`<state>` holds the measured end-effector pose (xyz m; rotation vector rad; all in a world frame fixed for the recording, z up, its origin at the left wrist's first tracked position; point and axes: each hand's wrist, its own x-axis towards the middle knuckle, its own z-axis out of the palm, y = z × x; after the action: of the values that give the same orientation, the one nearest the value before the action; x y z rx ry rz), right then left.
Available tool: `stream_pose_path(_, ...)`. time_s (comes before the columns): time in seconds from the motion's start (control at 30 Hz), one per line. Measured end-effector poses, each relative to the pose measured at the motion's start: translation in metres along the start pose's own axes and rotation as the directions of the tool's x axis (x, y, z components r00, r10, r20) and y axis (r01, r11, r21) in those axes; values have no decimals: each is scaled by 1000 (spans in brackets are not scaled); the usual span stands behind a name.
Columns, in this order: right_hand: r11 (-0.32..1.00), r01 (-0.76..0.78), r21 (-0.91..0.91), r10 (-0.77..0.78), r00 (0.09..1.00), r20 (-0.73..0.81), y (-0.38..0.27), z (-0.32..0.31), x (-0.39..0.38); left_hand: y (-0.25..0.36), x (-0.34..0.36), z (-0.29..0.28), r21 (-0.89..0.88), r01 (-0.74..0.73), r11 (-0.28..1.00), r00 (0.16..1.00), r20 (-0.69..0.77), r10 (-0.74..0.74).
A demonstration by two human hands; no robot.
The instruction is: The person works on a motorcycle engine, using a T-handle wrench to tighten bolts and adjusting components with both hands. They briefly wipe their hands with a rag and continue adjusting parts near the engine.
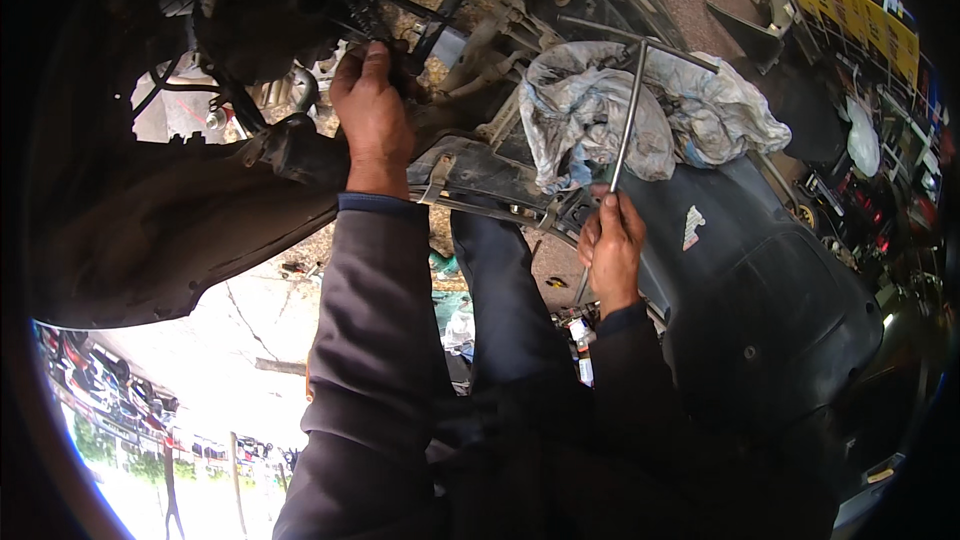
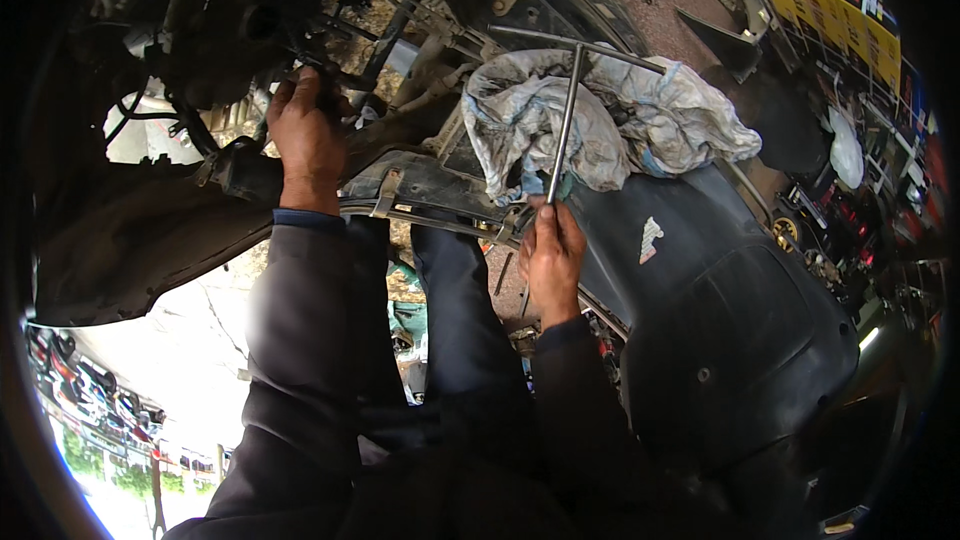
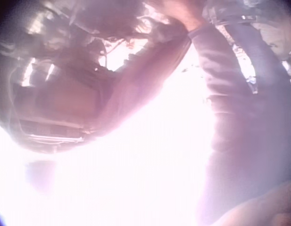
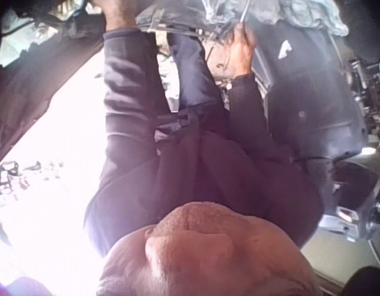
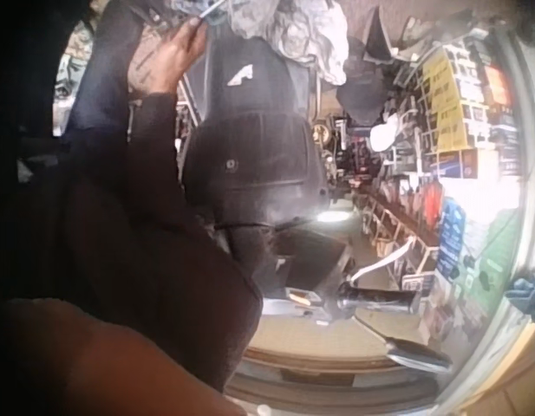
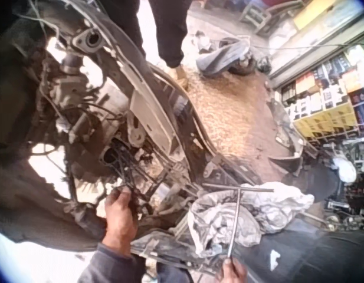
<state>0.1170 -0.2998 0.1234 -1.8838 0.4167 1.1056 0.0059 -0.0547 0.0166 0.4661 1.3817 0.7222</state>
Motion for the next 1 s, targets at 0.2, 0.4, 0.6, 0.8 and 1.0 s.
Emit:
stream_pose_path(0.2,999,24,47,-27,998,60,30,-19,59,-5,5,-4,1,-33,999,999,-22,33)
stream_pose_path(0.4,800,98,-592,-135,991,-19,50,-28,103,-4,10,-3,11,-53,999,997,-59,54)
stream_pose_path(0.6,676,297,-675,-473,876,-89,4,-36,107,-5,7,0,-32,-37,999,999,3,37)
stream_pose_path(0.8,102,325,-940,-610,767,198,-85,-46,182,-4,4,1,-105,9,994,1000,-13,-11)
stream_pose_path(1.0,-308,238,-921,-333,880,339,-85,-38,190,-4,6,0,-180,50,982,999,24,-47)
